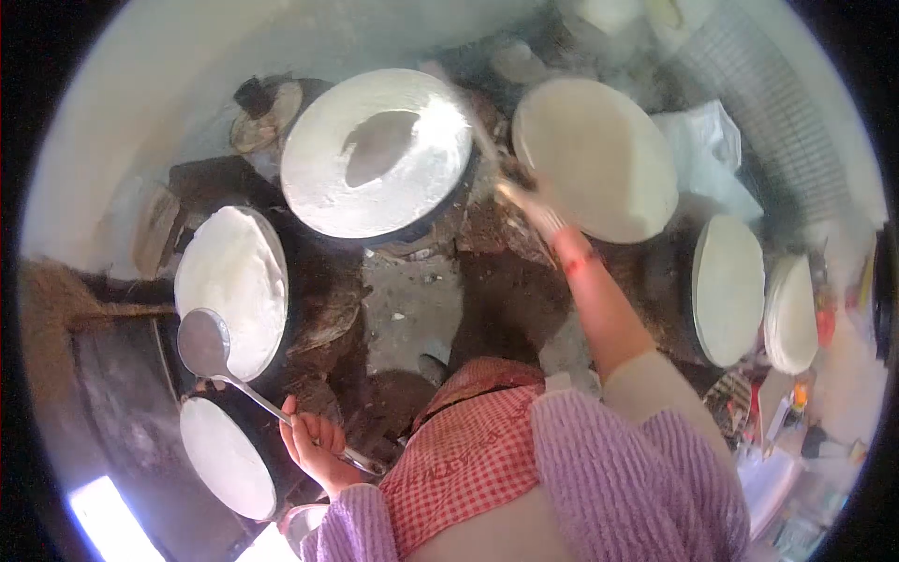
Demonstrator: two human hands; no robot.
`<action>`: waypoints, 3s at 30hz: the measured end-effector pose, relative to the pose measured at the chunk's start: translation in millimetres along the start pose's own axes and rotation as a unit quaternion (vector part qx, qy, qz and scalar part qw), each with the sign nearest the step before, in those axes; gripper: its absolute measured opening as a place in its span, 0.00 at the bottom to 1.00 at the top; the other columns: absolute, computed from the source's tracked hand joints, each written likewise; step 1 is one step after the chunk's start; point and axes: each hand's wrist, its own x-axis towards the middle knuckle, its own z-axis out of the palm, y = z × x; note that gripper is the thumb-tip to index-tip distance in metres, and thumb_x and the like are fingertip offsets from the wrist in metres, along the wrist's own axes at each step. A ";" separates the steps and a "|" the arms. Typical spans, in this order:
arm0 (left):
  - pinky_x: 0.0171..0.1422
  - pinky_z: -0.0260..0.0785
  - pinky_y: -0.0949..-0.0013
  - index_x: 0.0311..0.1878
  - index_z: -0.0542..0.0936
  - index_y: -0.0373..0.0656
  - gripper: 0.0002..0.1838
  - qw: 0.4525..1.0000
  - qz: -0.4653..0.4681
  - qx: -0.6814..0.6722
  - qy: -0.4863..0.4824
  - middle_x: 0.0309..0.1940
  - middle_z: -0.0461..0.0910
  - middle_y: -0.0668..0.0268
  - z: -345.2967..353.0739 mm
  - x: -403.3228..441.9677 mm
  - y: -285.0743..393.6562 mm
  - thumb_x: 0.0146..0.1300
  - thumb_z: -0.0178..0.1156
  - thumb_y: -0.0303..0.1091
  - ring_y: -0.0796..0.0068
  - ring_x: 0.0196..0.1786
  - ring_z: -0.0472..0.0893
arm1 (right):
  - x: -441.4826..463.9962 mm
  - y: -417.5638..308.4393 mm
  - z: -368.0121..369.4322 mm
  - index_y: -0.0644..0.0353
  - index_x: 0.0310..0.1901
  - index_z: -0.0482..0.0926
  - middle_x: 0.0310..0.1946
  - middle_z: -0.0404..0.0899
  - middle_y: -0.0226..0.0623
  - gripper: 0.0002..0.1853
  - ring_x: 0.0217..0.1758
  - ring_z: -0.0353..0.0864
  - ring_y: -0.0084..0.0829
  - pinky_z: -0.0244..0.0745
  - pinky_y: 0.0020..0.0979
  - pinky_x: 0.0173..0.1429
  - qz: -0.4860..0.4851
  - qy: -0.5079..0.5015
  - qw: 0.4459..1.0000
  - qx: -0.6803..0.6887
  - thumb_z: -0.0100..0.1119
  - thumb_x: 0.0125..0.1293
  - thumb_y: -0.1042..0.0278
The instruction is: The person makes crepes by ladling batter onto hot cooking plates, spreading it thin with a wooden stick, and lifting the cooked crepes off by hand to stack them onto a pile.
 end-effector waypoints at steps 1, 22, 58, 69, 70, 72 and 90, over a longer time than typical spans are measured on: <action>0.16 0.46 0.81 0.61 0.69 0.40 0.18 1.000 0.004 0.019 0.010 0.21 0.57 0.77 -7.2 3.5 -0.9 0.73 0.49 0.36 0.89 0.17 0.55 | 4.7 17.6 3.5 0.54 0.66 0.68 0.38 0.81 0.31 0.30 0.39 0.80 0.20 0.79 0.26 0.38 0.027 0.010 0.999 0.018 0.63 0.64 0.59; 0.15 0.49 0.79 0.60 0.70 0.42 0.16 0.998 0.042 -0.009 0.054 0.20 0.59 0.76 -100.1 64.8 9.9 0.71 0.49 0.33 0.88 0.16 0.56 | -37.3 -32.8 114.2 0.50 0.63 0.71 0.23 0.75 0.26 0.26 0.17 0.69 0.17 0.60 0.21 0.18 0.060 0.059 0.996 0.028 0.62 0.65 0.60; 0.27 0.61 0.76 0.42 0.70 0.38 0.06 0.955 -0.244 -0.109 -0.129 0.27 0.66 0.71 202.9 27.8 -24.5 0.72 0.50 0.31 0.82 0.24 0.64 | -37.3 15.2 71.4 0.52 0.62 0.70 0.25 0.77 0.30 0.24 0.14 0.66 0.16 0.59 0.20 0.14 0.197 -0.206 0.955 0.088 0.61 0.65 0.62; 0.17 0.50 0.80 0.63 0.65 0.38 0.18 0.865 -0.329 -0.165 -0.340 0.22 0.60 0.74 175.5 20.5 -1.7 0.73 0.45 0.33 0.86 0.17 0.59 | -53.3 20.6 -20.5 0.56 0.51 0.75 0.23 0.75 0.32 0.15 0.12 0.65 0.17 0.58 0.21 0.11 0.139 -0.014 0.976 0.167 0.57 0.69 0.57; 0.17 0.50 0.80 0.63 0.65 0.38 0.18 0.864 -0.330 -0.169 -0.339 0.22 0.60 0.74 182.7 20.7 -6.9 0.73 0.45 0.33 0.86 0.17 0.59 | -56.5 21.3 -14.2 0.56 0.51 0.75 0.23 0.75 0.32 0.15 0.12 0.65 0.17 0.58 0.21 0.11 0.141 -0.014 0.976 0.163 0.57 0.69 0.57; 0.17 0.52 0.78 0.63 0.65 0.38 0.19 0.907 -0.315 0.010 -0.278 0.23 0.63 0.73 204.5 17.9 -19.4 0.72 0.47 0.32 0.86 0.17 0.59 | -60.8 23.2 -0.6 0.56 0.45 0.76 0.22 0.75 0.32 0.12 0.12 0.66 0.17 0.57 0.21 0.11 0.117 0.003 0.979 0.168 0.59 0.68 0.57; 0.11 0.55 0.82 0.62 0.65 0.36 0.19 0.827 -0.365 -0.304 -0.300 0.20 0.58 0.77 135.1 9.0 3.7 0.77 0.41 0.38 0.89 0.14 0.58 | -54.6 13.0 2.2 0.59 0.54 0.74 0.23 0.76 0.28 0.16 0.12 0.65 0.15 0.59 0.20 0.13 0.085 -0.073 0.982 0.152 0.59 0.68 0.62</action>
